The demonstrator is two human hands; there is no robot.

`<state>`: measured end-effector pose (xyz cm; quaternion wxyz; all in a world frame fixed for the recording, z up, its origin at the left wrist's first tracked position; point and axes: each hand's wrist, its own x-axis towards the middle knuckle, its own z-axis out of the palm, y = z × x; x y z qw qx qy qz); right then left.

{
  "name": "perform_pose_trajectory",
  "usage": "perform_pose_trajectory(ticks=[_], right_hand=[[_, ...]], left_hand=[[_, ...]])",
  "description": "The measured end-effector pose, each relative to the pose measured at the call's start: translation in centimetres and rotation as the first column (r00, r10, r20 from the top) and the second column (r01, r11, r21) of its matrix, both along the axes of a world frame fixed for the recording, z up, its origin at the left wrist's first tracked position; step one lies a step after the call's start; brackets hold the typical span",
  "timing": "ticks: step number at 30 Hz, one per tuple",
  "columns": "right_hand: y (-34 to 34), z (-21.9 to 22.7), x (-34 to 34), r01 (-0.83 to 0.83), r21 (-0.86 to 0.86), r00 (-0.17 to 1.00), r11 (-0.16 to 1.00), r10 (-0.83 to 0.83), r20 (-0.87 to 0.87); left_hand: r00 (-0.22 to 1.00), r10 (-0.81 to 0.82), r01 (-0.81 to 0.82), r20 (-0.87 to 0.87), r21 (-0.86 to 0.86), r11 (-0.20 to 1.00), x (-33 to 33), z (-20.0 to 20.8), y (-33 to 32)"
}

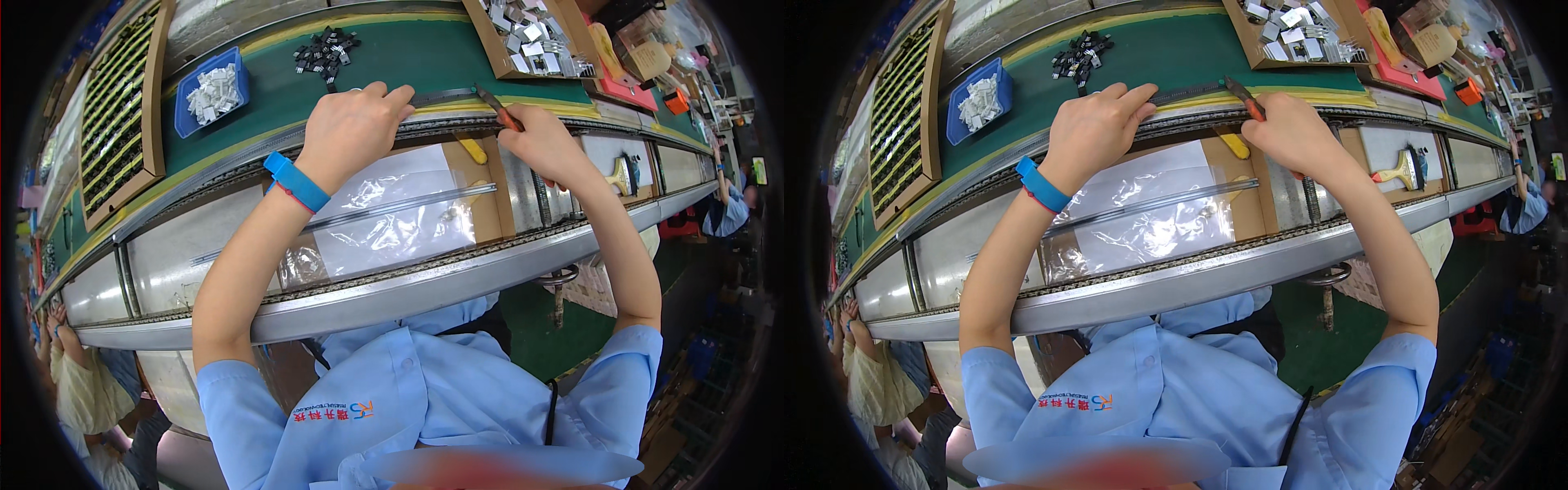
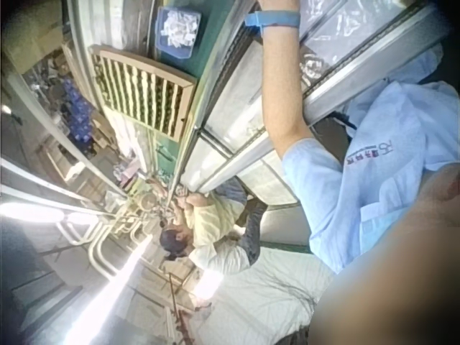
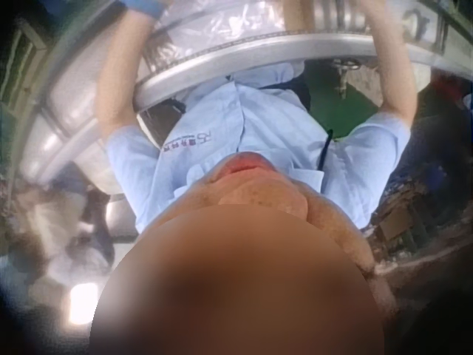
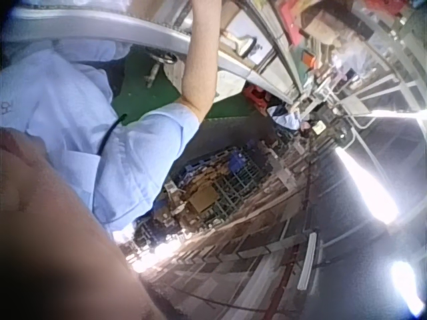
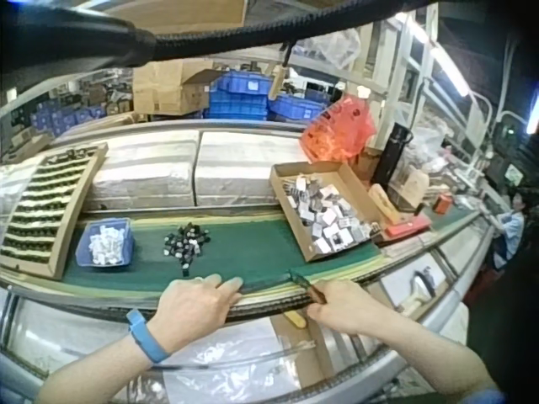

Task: Manually assemble electronic components and IC chips into housing or rails on a production line.

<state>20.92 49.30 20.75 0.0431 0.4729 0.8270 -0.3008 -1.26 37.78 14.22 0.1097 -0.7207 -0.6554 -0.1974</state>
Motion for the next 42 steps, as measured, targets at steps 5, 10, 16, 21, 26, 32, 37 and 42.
perform_pose_trajectory(ticks=[5, 10, 16, 21, 26, 32, 37, 42], right_hand=[[-0.8, -0.9, 1.3, -0.101, 0.234, 0.993, 0.967, 0.084, 0.081], [-2.2, -1.6, 1.4, -0.081, 0.400, 0.994, 0.913, 0.103, -0.032], [-1.8, -1.1, 0.5, -0.154, 0.305, 0.986, 0.940, 0.126, 0.110], [-2.0, -1.6, 0.4, -0.206, 0.499, 0.977, 0.842, 0.149, 0.152], [-2.1, -1.4, 0.1, -0.158, 0.442, 0.986, 0.883, 0.115, 0.123], [-2.2, -1.1, -0.6, -0.165, 0.370, 0.981, 0.914, 0.112, 0.161], [-2.3, 0.9, -2.2, -0.170, 0.282, 0.975, 0.944, 0.119, 0.190], [-2.5, 0.8, -2.2, -0.041, 0.119, 0.992, 0.992, 0.026, 0.123]], left_hand=[[1.000, 0.009, -0.009, 0.013, -0.007, 1.000, -0.2, 0.2, 0.0], [1.000, 0.012, -0.012, 0.005, -0.018, 1.000, -0.1, 0.1, 0.0], [1.000, 0.007, -0.007, -0.001, -0.006, 1.000, 0.0, -0.1, 0.2], [1.000, -0.014, 0.014, 0.001, 0.049, 0.999, -0.2, -0.1, 0.0], [1.000, -0.002, 0.002, 0.015, -0.004, 1.000, -0.2, -0.2, 0.1], [0.999, -0.036, 0.036, -0.008, 0.071, 0.997, -0.4, -0.7, 0.3], [0.999, -0.016, 0.018, -0.033, 0.053, 0.998, -0.6, -0.9, 0.4], [0.999, -0.025, 0.027, -0.031, 0.067, 0.997, -0.4, -1.0, 0.3]])
